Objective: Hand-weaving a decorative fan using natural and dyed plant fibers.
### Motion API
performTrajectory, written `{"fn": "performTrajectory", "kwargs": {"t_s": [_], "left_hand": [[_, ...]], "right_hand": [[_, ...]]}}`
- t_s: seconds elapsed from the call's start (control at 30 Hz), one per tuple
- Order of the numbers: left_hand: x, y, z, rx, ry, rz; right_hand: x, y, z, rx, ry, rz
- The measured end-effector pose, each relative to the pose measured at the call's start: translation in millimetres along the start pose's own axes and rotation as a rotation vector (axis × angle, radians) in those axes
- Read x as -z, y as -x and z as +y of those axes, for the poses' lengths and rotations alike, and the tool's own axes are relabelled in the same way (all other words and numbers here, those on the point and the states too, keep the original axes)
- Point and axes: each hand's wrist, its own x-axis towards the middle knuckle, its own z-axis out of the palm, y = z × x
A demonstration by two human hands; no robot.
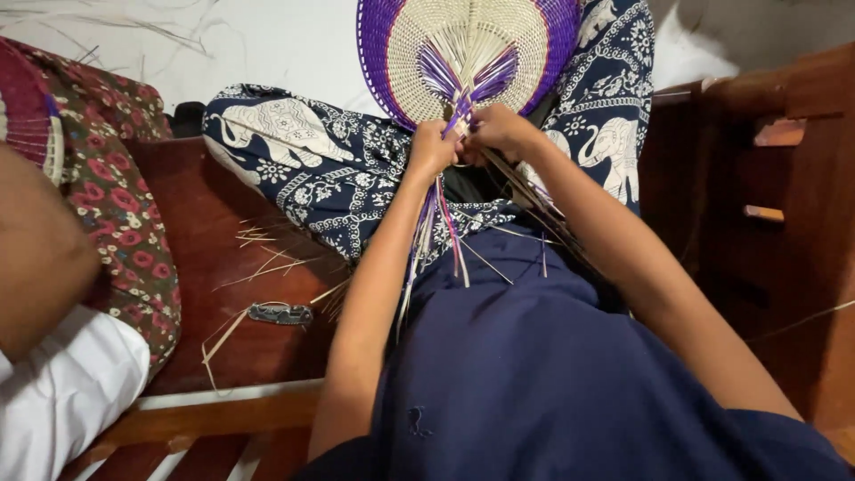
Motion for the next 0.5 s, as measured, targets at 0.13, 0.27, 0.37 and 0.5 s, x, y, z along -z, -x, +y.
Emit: {"fn": "performTrajectory", "kwargs": {"t_s": [0.13,0.27,0.37,0.5], "left_hand": [[9.1,2.0,4.3,0.008,-0.079,-0.047],[17.5,12.6,17.4,-0.033,-0.288,-0.107],[44.2,43.8,47.1,0.052,-0.045,-0.208],[65.9,52.8,66.9,0.19,0.151,-0.306]], "right_hand": [[-23.4,-21.6,26.5,0.161,-0.006,0.162],[-36.9,-18.2,27.9,0.314,0.163,0.34],[-42.8,-16.9,32.0,0.381,0.217,0.424],[-41.2,0.5,12.5,0.379,0.263,0.409]]}}
